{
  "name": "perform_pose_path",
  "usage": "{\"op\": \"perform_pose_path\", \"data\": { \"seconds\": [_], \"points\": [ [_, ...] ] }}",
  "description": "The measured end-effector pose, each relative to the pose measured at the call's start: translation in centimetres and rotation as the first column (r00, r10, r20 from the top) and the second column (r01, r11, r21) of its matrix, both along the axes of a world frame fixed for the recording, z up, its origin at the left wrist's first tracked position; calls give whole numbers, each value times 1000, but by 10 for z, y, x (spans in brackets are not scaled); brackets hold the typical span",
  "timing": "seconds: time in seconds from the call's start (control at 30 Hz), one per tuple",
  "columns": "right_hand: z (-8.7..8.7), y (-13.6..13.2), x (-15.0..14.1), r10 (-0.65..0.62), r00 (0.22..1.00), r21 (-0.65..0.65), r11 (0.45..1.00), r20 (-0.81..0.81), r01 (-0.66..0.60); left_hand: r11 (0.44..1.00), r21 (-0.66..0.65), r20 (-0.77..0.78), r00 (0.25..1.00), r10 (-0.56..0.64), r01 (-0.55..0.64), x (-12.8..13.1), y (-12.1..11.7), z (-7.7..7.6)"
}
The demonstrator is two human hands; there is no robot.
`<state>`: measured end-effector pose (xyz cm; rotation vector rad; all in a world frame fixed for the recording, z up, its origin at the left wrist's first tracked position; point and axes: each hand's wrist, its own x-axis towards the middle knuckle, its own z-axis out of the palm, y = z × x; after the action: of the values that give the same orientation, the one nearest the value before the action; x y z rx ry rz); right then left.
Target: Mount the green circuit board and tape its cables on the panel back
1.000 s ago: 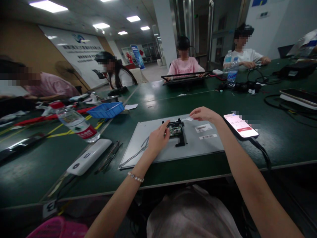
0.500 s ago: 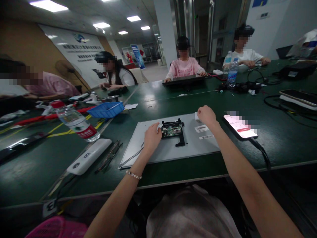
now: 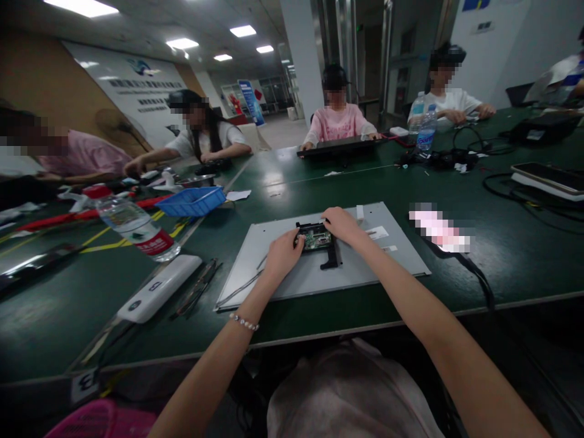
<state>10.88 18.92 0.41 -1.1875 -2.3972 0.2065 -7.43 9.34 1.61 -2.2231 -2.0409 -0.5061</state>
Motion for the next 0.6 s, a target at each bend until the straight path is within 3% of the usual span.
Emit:
{"op": "perform_pose_path", "data": {
  "seconds": [0.2,0.47,0.6],
  "points": [
    [0,1,-5,-23,999,-35,999,46,25,1000,5,-21,1000,-11,11,1,0,-1],
    [-4,3,-5,-34,998,13,999,-54,35,1000,11,-15,1000,-21,21,0,1,-3],
    [-3,2,-7,-3,1000,-17,1000,-22,3,1000,8,-15,1000,-19,19,-2,1,-5]
  ]
}}
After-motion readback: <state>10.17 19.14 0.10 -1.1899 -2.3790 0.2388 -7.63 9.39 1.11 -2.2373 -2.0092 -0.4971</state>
